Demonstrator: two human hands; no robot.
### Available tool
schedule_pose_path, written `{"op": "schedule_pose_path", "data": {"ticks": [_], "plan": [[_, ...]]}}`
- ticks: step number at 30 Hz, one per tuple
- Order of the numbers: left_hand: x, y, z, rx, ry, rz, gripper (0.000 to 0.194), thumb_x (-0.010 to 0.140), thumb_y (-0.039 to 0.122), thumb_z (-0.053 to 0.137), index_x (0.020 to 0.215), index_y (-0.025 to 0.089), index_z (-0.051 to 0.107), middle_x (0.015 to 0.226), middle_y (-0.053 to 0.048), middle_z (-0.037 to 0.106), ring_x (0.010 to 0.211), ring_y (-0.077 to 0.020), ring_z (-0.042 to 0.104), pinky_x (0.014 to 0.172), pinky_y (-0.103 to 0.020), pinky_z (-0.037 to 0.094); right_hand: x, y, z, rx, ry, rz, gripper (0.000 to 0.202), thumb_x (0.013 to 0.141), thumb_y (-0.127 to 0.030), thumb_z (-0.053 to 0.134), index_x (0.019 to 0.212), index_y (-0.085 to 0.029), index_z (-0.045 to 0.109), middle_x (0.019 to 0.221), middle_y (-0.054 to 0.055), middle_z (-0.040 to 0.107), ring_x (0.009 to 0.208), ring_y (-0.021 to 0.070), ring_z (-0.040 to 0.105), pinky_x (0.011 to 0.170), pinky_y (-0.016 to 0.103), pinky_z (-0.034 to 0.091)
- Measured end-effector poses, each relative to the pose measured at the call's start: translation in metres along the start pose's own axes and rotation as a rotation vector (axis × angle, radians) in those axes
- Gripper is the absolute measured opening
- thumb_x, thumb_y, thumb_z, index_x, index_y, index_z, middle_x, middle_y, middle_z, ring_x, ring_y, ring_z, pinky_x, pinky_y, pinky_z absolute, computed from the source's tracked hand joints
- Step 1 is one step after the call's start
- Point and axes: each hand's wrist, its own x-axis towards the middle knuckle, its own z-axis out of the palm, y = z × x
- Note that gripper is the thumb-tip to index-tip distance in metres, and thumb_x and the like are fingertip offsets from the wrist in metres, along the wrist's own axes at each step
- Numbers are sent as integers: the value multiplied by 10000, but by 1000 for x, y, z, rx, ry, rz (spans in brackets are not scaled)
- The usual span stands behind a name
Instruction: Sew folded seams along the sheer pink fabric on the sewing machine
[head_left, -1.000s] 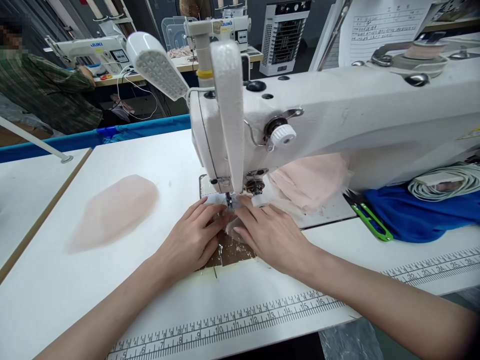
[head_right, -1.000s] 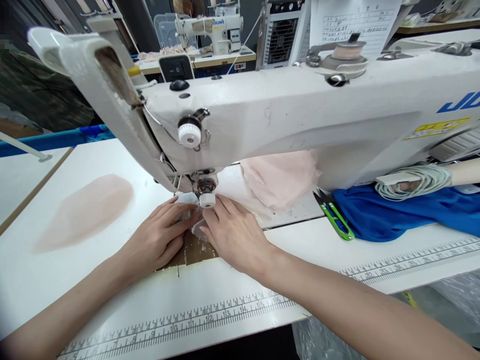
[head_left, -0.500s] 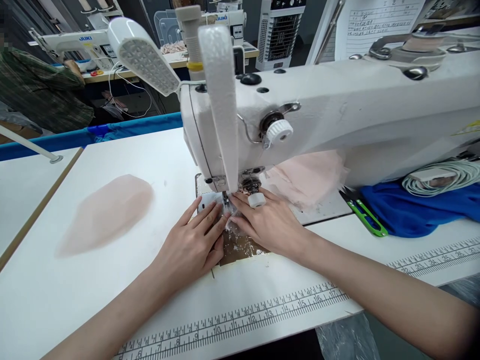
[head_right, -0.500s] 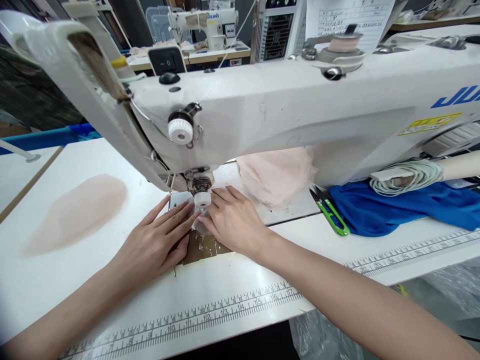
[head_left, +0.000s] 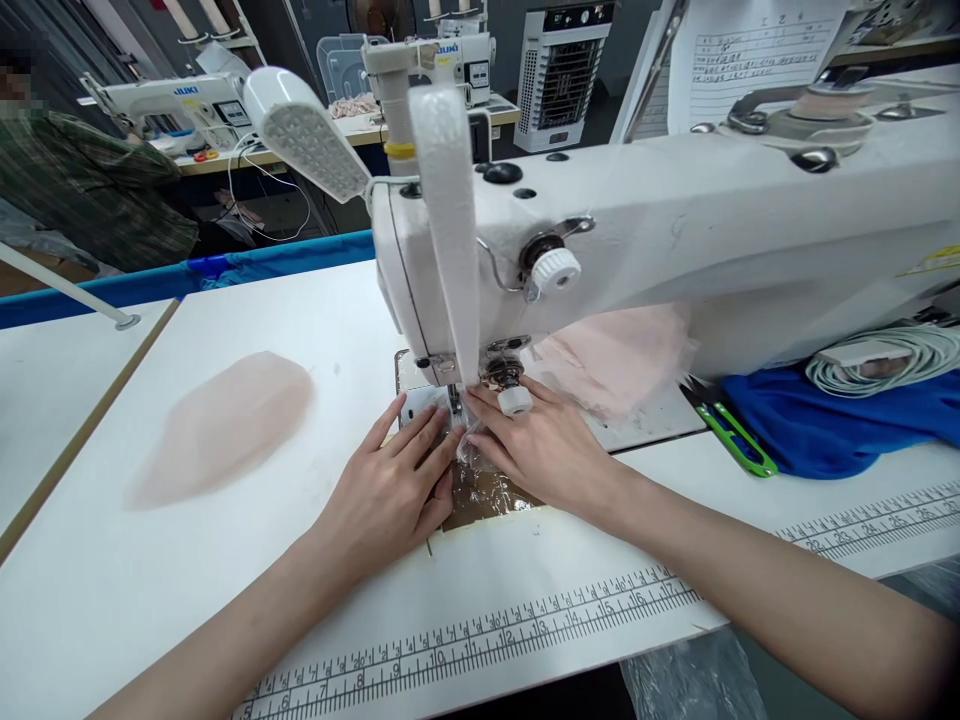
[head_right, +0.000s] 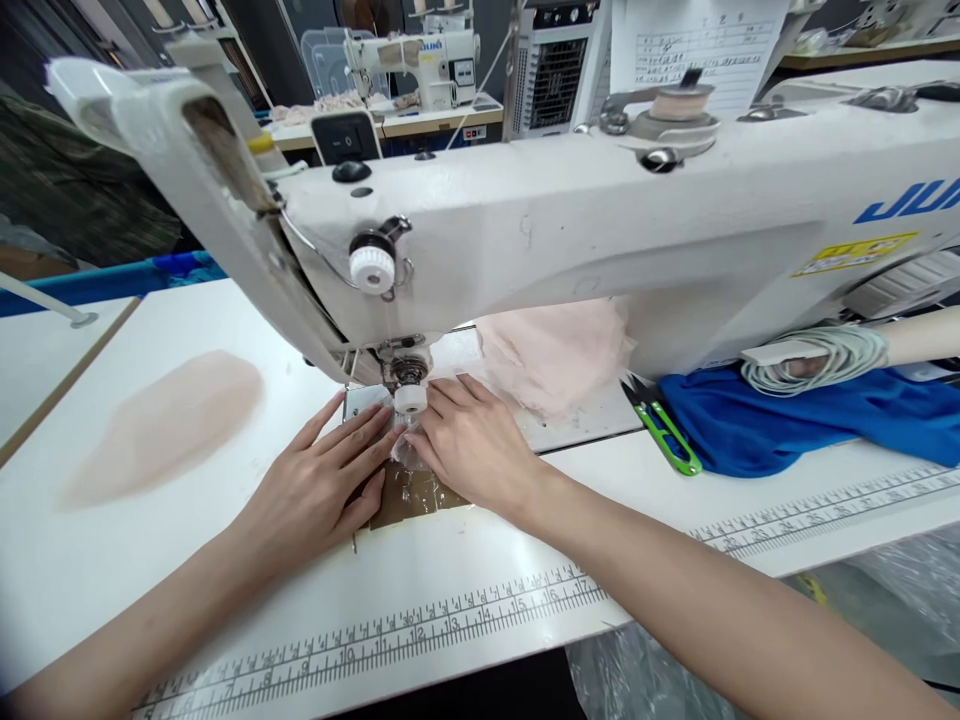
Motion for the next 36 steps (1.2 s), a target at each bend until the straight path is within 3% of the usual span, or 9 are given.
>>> {"op": "schedule_pose_path", "data": {"ticks": [5,11,15,19,24,36], "plan": [[0,0,0,14,-33,-7,400,889,196,436,1244,87,586,1267,-138,614,1224,-275,542,1152,-535,278,-2,0,-2,2,12,-3,317,972,-310,433,1101,-120,651,1142,121,672,1116,242,583,1007,421,396],[-2,-1,2,15,-28,-24,417,900,213,419,1279,104,555,1298,-125,593,1256,-276,511,1145,-542,287,-6,-7,-10,133,102,-80,501,831,-499,583,1122,-91,603,1074,132,671,1006,270,586,947,443,414],[-2,-1,2,-1,-21,-48,438,888,175,411,1296,60,520,1295,-132,595,1242,-252,528,1166,-510,267,-5,-11,-7,65,148,-131,219,887,-237,497,1021,-116,619,1015,99,676,857,200,598,877,384,428],[-1,0,2,6,1,-42,426,882,161,414,1273,42,535,1267,-138,614,1215,-251,552,1165,-508,274,-3,-12,-1,-1,231,-185,215,883,-72,458,868,-161,653,919,33,702,846,161,607,882,339,416],[-2,1,1,11,55,5,379,880,139,426,1210,59,594,1219,-120,647,1179,-248,581,1165,-511,273,-6,-11,-2,28,302,-234,223,870,-38,489,826,-149,677,856,17,715,846,149,623,892,320,430],[-2,0,1,9,59,0,377,873,137,436,1208,71,596,1213,-116,651,1176,-246,585,1149,-523,305,-7,-9,-3,39,259,-225,248,873,-33,479,833,-160,687,858,27,721,853,154,638,872,327,462]]}}
